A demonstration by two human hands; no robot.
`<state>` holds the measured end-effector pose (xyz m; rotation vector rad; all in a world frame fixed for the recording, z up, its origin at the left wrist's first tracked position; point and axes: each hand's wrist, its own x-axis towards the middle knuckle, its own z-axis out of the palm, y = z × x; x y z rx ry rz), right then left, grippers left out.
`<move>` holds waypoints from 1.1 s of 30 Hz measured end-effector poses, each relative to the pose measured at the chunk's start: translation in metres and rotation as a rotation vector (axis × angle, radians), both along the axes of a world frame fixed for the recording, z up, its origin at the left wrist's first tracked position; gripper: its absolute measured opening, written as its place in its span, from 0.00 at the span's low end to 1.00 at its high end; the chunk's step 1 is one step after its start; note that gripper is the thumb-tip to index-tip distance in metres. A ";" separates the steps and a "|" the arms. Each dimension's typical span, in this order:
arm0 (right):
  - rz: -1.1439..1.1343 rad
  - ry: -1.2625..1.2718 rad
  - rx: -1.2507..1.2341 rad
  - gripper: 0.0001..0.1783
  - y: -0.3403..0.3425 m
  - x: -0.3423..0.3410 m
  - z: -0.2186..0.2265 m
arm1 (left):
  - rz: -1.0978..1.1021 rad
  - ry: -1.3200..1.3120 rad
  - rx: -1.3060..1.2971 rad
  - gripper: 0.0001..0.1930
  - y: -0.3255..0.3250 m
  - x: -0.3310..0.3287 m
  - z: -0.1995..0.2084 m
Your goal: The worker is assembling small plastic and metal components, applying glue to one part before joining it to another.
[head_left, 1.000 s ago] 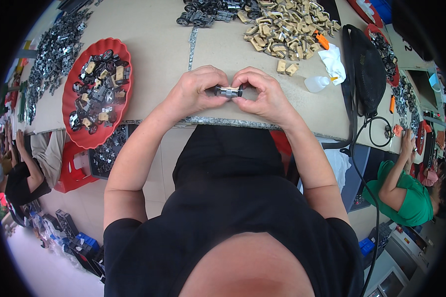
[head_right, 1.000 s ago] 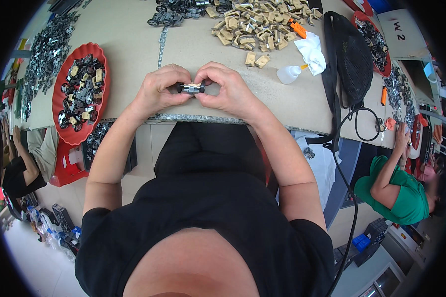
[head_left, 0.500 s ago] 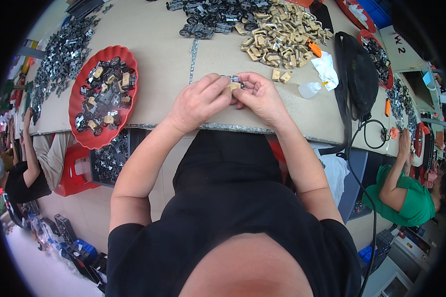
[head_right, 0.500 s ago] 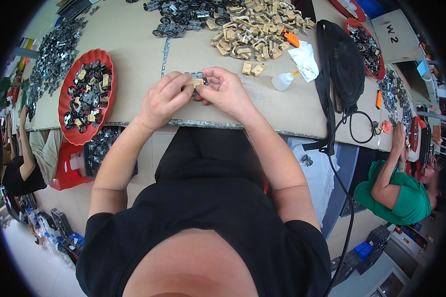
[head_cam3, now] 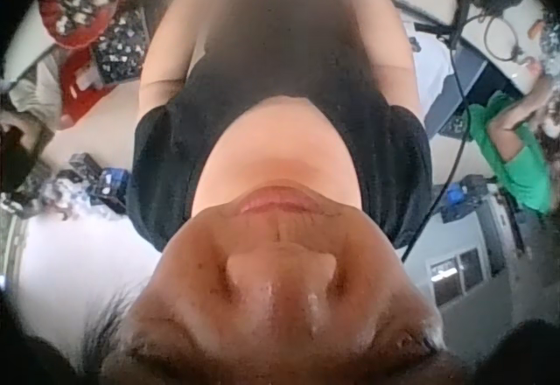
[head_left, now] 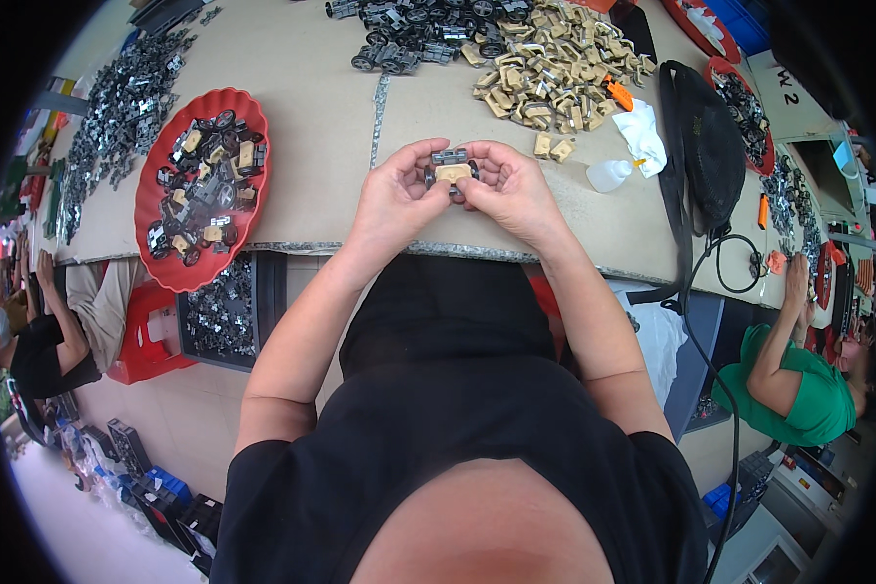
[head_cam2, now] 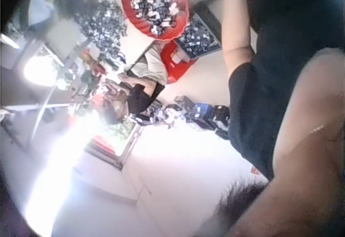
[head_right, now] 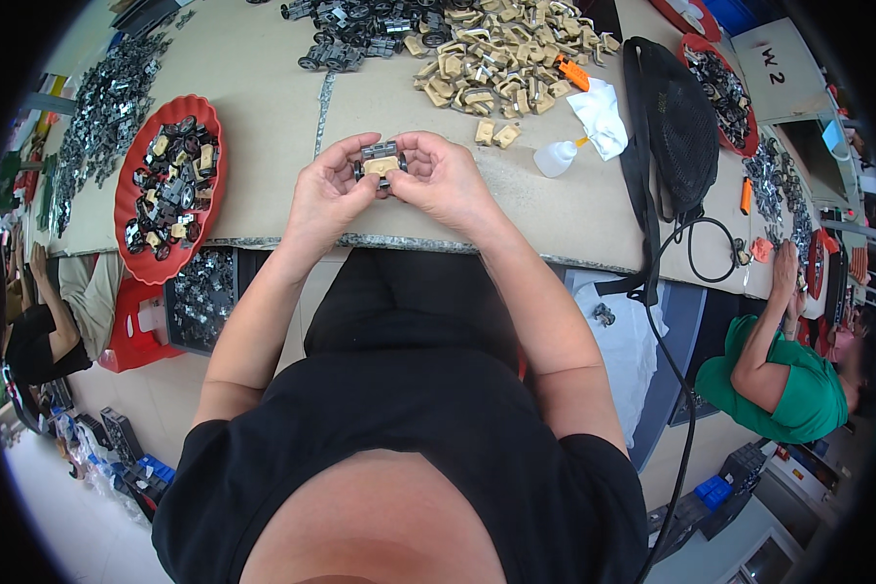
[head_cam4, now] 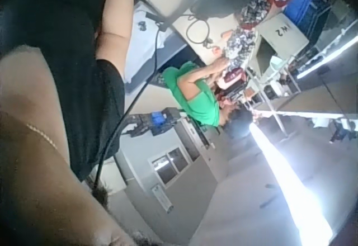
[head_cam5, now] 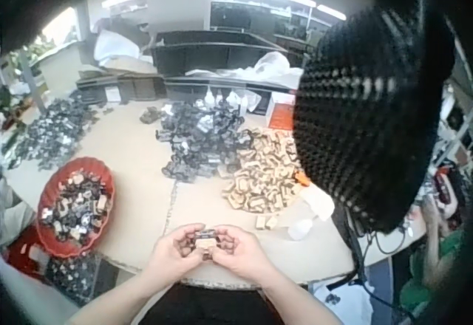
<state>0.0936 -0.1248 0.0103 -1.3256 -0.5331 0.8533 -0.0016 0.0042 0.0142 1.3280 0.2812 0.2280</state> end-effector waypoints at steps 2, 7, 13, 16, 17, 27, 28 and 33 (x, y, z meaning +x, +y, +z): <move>-0.002 0.010 0.003 0.17 0.001 0.000 -0.001 | 0.005 0.003 -0.001 0.21 0.000 0.000 -0.001; -0.047 -0.027 0.014 0.19 0.003 -0.002 -0.009 | 0.024 -0.002 -0.007 0.20 -0.001 0.000 -0.001; -0.020 -0.054 -0.021 0.18 0.002 -0.003 -0.007 | 0.027 0.006 -0.014 0.20 0.000 0.000 -0.003; -0.015 -0.065 -0.028 0.17 0.002 -0.003 -0.007 | 0.021 0.016 0.007 0.19 0.000 0.000 -0.004; -0.019 -0.062 -0.022 0.17 0.002 -0.003 -0.008 | 0.019 0.018 0.015 0.19 0.000 0.000 -0.005; -0.137 -0.011 0.046 0.16 0.009 -0.004 -0.003 | 0.212 -0.083 -0.009 0.19 -0.008 0.006 -0.011; -0.145 -0.008 0.063 0.17 0.009 -0.004 -0.002 | 0.182 -0.074 -0.024 0.19 -0.005 0.004 -0.009; -0.124 -0.223 0.104 0.18 0.007 0.000 -0.019 | 0.109 -0.007 -0.016 0.17 -0.001 0.004 -0.002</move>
